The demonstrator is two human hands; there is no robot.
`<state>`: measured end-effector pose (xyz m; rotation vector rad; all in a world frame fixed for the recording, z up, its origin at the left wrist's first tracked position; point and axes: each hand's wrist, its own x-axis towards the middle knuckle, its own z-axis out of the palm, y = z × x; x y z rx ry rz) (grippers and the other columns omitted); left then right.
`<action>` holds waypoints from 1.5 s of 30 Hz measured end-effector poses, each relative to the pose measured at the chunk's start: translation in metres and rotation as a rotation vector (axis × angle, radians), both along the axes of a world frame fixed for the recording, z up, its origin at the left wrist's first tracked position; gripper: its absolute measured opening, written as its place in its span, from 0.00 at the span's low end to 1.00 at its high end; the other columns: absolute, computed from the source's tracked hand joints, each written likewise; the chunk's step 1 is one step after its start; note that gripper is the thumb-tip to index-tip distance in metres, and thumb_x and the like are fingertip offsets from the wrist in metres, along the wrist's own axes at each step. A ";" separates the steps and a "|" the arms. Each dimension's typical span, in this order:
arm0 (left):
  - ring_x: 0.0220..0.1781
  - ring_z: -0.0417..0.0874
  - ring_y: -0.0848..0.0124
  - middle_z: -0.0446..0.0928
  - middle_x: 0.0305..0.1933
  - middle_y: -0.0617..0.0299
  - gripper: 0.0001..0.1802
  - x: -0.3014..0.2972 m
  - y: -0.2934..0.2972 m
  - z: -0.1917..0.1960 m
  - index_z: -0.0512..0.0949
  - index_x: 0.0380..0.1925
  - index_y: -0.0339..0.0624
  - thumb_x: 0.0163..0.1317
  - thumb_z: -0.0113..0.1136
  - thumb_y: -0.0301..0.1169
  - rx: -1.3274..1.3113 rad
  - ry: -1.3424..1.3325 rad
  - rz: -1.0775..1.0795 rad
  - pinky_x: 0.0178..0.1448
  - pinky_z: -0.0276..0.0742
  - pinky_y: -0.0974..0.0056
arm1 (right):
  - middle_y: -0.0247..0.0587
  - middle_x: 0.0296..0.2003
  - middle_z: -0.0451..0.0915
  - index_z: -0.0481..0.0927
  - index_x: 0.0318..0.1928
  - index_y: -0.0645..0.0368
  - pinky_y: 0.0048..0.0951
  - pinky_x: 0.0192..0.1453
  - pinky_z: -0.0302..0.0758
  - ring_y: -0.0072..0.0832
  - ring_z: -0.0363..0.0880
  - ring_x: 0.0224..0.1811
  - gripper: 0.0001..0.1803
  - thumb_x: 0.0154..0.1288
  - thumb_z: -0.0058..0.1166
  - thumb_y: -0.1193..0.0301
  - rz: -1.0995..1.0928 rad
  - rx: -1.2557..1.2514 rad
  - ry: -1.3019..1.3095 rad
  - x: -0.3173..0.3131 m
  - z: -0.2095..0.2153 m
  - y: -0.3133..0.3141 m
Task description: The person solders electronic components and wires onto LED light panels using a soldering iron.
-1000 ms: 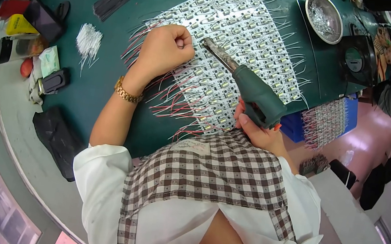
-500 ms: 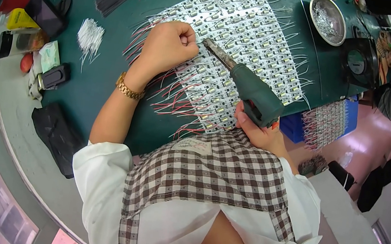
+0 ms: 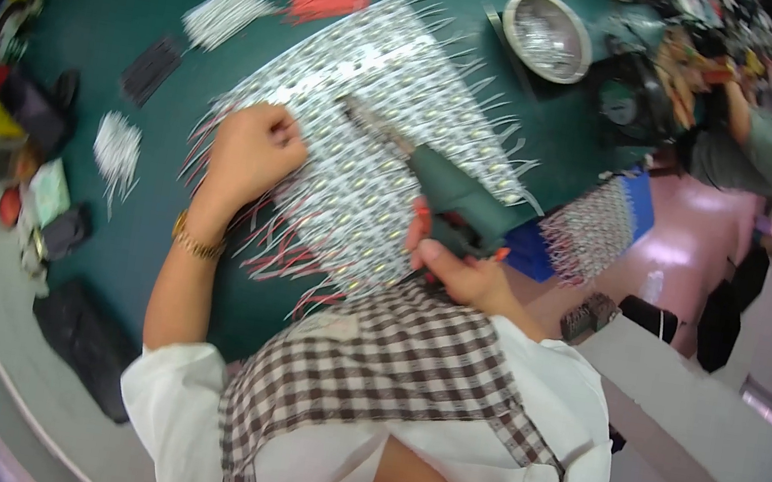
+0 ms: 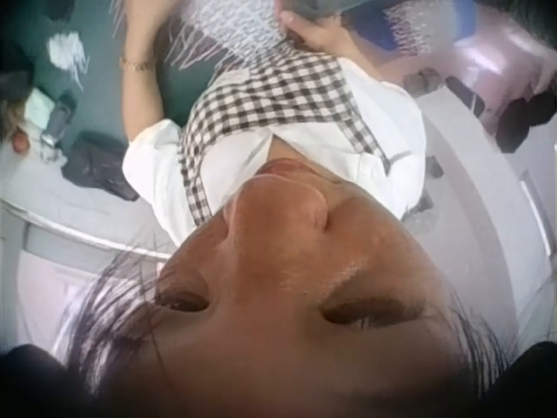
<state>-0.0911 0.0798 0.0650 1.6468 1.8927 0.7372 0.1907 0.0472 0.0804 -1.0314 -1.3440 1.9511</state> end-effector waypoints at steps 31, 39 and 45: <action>0.26 0.78 0.57 0.76 0.25 0.53 0.06 -0.017 -0.040 0.075 0.78 0.27 0.36 0.51 0.61 0.27 0.011 0.313 -0.063 0.34 0.73 0.57 | 0.36 0.27 0.75 0.68 0.54 0.65 0.23 0.28 0.76 0.20 0.75 0.25 0.20 0.62 0.53 0.75 -0.104 -0.009 0.437 0.008 -0.019 0.025; 0.44 0.75 0.51 0.72 0.42 0.50 0.12 0.011 -0.022 0.034 0.75 0.37 0.36 0.51 0.60 0.25 0.291 0.401 -0.256 0.47 0.72 0.54 | 0.41 0.31 0.77 0.67 0.56 0.65 0.24 0.34 0.76 0.22 0.77 0.28 0.20 0.65 0.50 0.74 -0.055 0.002 0.434 0.014 -0.023 0.032; 0.44 0.76 0.53 0.73 0.42 0.49 0.13 0.012 -0.027 0.002 0.76 0.39 0.35 0.52 0.58 0.25 0.348 0.603 -0.233 0.45 0.72 0.54 | 0.41 0.28 0.76 0.69 0.53 0.66 0.26 0.29 0.75 0.25 0.76 0.23 0.19 0.61 0.51 0.73 -0.145 -0.041 0.542 0.019 -0.029 0.031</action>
